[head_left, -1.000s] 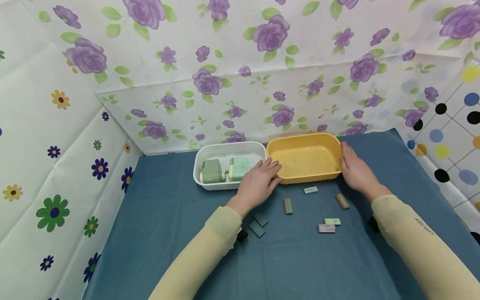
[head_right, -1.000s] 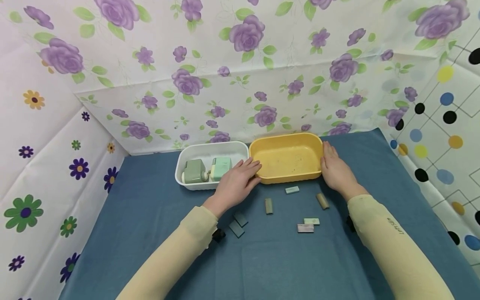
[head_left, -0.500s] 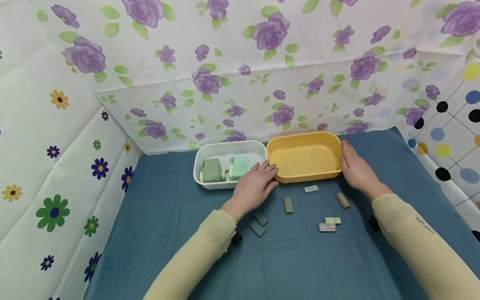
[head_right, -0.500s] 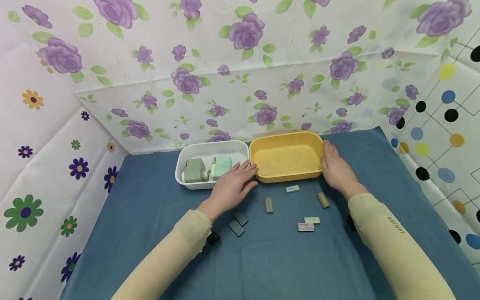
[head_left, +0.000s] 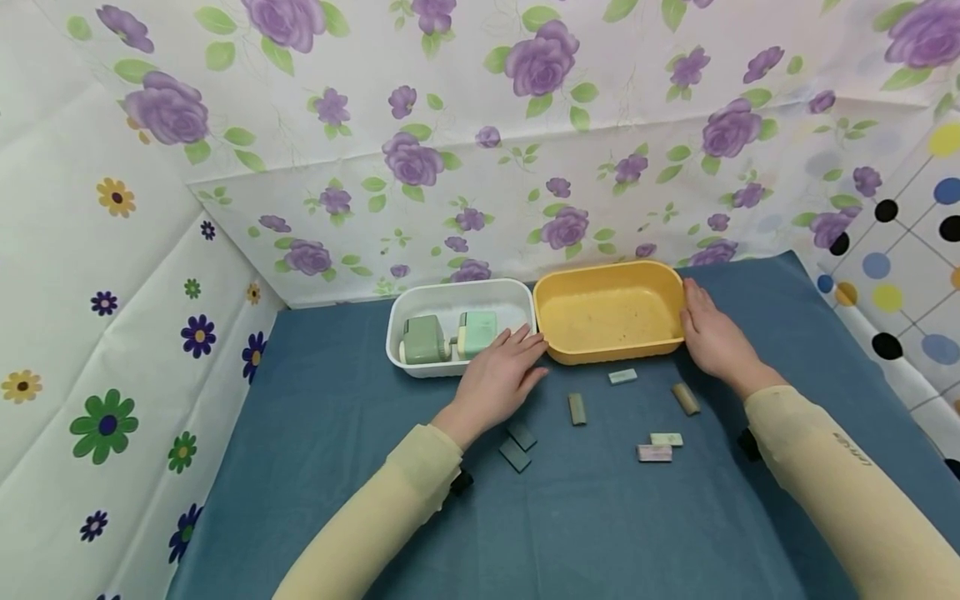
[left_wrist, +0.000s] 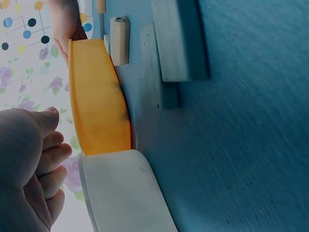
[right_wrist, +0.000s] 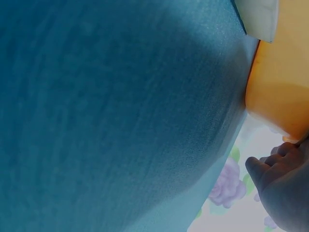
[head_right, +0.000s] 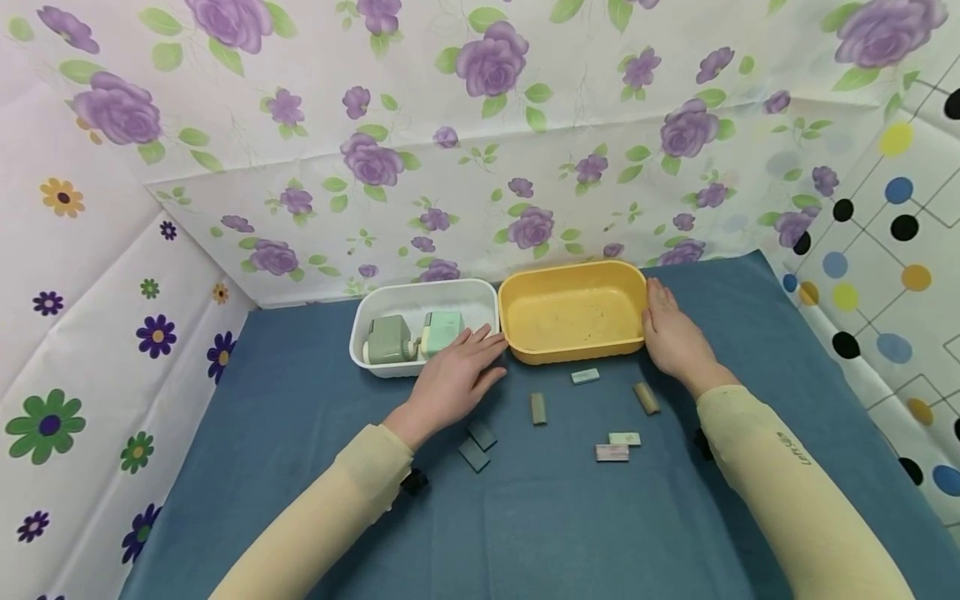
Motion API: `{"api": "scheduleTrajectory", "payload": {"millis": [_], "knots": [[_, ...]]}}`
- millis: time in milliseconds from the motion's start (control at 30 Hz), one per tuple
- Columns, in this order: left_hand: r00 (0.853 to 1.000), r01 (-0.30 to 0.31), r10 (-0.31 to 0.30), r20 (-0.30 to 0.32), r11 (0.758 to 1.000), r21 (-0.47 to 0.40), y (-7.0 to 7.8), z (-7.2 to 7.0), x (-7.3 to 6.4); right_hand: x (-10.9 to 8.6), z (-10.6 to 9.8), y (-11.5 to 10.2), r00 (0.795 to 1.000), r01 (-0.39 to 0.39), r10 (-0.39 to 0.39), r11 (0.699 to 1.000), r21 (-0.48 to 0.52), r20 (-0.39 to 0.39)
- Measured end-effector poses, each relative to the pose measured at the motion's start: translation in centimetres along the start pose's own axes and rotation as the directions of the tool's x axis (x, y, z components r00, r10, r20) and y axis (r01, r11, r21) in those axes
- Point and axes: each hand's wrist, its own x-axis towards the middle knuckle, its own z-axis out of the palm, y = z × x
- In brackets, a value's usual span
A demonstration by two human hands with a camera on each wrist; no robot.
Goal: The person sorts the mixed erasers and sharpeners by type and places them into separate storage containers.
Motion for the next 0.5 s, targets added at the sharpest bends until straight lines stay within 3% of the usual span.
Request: {"api": "scheduleTrajectory", "payload": {"millis": [500], "knots": [[0.998,-0.047,0.047,0.030,0.999,-0.005,-0.2,-0.2,-1.6,0.0,0.1,0.0,1.000,-0.017,0.017,1.000,-0.003,0.006]]}}
